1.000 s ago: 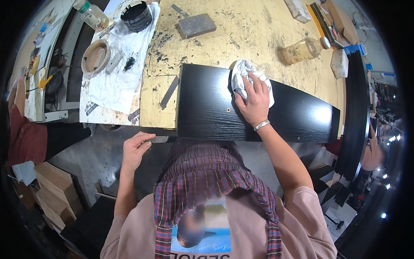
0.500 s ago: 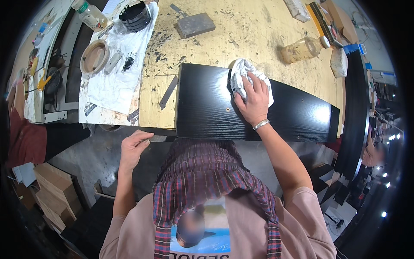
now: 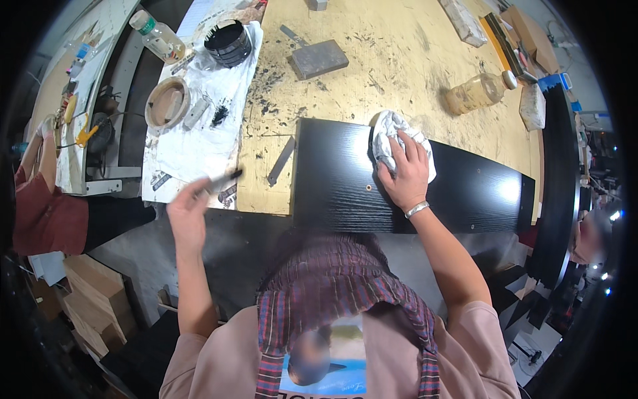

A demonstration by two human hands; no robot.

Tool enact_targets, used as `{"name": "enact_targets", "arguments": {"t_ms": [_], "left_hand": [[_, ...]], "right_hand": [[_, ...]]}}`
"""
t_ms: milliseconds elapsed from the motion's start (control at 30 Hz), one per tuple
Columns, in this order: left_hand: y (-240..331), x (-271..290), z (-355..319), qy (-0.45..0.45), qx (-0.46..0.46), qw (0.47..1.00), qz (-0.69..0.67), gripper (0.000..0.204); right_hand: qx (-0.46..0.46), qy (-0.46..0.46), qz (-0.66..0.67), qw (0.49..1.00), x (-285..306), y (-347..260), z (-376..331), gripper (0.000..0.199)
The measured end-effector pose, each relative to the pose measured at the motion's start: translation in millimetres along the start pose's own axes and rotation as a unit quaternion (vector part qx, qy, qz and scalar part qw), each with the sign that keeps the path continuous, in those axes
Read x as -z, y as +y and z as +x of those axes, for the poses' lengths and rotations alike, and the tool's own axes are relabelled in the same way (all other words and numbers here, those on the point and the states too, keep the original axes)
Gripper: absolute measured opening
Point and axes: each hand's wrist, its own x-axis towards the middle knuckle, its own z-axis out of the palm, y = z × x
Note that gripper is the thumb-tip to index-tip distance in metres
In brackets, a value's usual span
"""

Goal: The person wipes a long black wooden panel with a white cloth, repeatedly applying liquid from a bottle and spreading it across the surface. The person flips the panel to clean both sides and continues wiping until the end of the clip.

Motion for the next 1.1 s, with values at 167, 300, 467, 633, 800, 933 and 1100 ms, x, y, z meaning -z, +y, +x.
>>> {"name": "enact_targets", "arguments": {"t_ms": [167, 300, 467, 633, 800, 933, 1100], "left_hand": [[10.0, 19.8, 93.5, 0.154, -0.149, 0.977, -0.013, 0.030], [15.6, 22.8, 134.8, 0.168, -0.159, 0.972, 0.029, 0.031], [20.8, -1.9, 153.2, 0.157, -0.186, 0.970, -0.002, 0.029], [52.4, -49.8, 210.8, 0.140, -0.228, 0.963, 0.027, 0.029], [77.7, -83.2, 240.6, 0.120, -0.228, 0.961, 0.102, 0.030], [79.8, -68.0, 227.0, 0.140, -0.255, 0.956, 0.042, 0.032], [18.0, -25.3, 168.1, 0.175, -0.209, 0.959, 0.071, 0.033]], "right_hand": [[-0.002, -0.004, 0.005, 1.000, -0.1, -2.1, 1.3, 0.055], [-0.007, -0.006, 0.013, 1.000, 1.1, -2.7, 1.9, 0.055], [-0.013, 0.002, 0.016, 1.000, 1.5, -3.4, 3.4, 0.054], [-0.015, 0.001, 0.015, 1.000, 4.7, -5.1, 3.9, 0.054], [-0.013, 0.005, 0.017, 1.000, 5.5, -5.7, 5.2, 0.054], [-0.020, -0.002, 0.018, 1.000, 7.2, -6.0, 5.0, 0.054], [-0.033, -0.008, 0.022, 0.999, 8.3, -6.0, 4.9, 0.054]]}}
